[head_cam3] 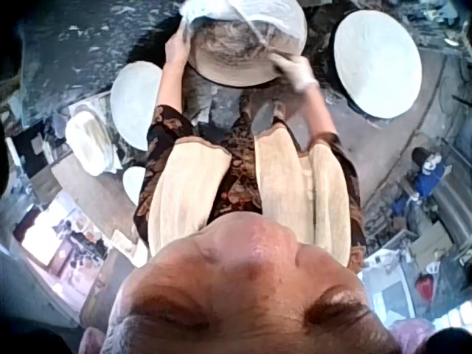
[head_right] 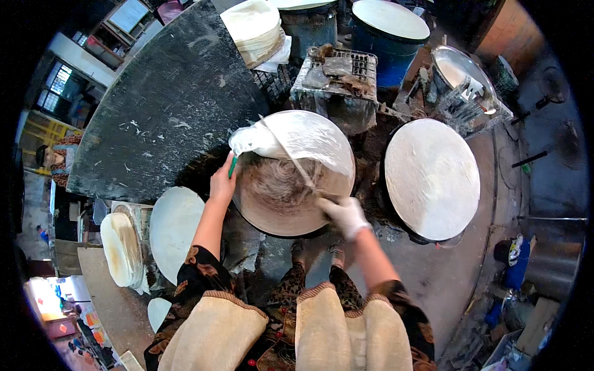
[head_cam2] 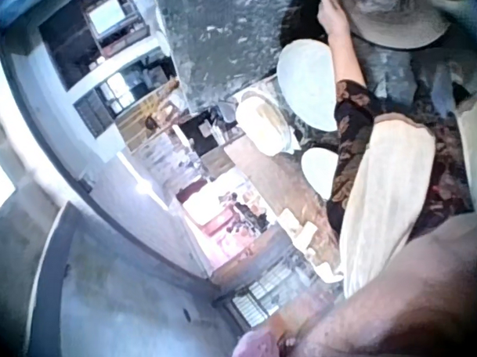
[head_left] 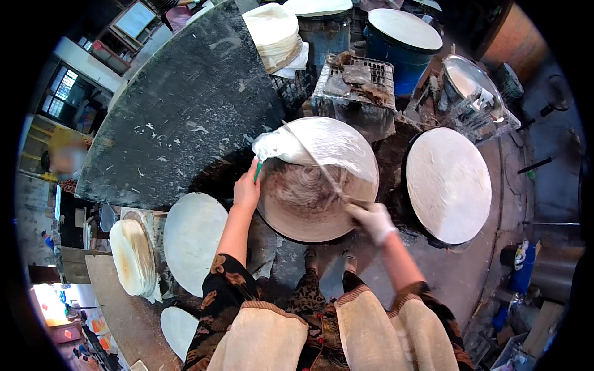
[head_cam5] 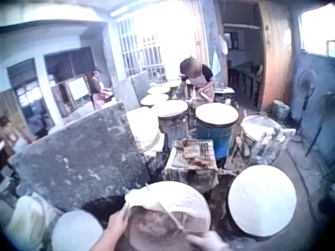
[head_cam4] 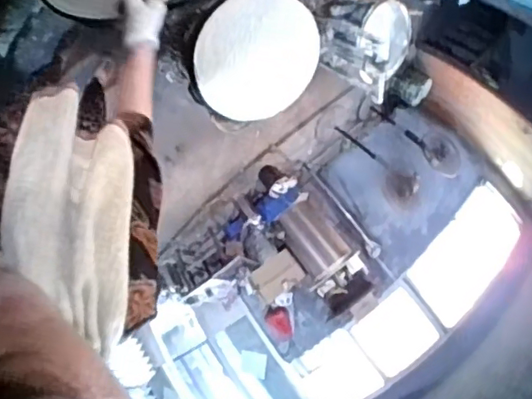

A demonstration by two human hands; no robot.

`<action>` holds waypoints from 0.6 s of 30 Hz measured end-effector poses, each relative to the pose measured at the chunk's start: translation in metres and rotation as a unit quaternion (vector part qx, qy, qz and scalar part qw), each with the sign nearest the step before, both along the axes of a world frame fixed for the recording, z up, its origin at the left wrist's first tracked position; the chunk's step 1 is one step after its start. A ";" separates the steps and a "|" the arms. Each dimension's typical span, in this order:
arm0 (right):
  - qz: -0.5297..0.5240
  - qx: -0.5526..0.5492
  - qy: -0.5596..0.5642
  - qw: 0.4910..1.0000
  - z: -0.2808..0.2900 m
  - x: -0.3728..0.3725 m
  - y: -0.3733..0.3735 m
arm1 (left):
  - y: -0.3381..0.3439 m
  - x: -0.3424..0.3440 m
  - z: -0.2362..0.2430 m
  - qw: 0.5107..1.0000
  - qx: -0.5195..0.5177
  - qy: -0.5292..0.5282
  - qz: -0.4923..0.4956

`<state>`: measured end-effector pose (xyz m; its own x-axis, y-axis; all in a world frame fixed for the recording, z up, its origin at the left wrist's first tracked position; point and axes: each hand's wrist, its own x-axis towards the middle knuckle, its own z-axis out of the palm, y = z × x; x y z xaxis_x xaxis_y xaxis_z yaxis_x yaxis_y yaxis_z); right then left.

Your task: The person pours batter from a ladle onto a hot griddle and uses a wooden spreader to distribute it into a thin, circular crepe. They flip the crepe to cook the other side and then stack the finished crepes on a pile. The process is repeated continuously.

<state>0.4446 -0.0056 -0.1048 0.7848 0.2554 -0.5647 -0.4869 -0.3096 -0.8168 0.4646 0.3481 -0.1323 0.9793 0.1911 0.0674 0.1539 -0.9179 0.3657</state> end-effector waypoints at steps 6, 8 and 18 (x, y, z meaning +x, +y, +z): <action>0.024 -0.025 -0.067 0.997 -0.002 0.027 -0.030 | -0.009 -0.024 -0.002 0.999 0.005 -0.032 0.006; 0.102 -0.070 -0.091 0.988 -0.017 0.014 0.005 | -0.014 -0.026 -0.005 0.999 -0.003 -0.042 0.010; 0.013 0.036 -0.012 0.999 0.018 0.089 -0.055 | -0.023 -0.086 -0.001 0.993 -0.051 -0.069 0.079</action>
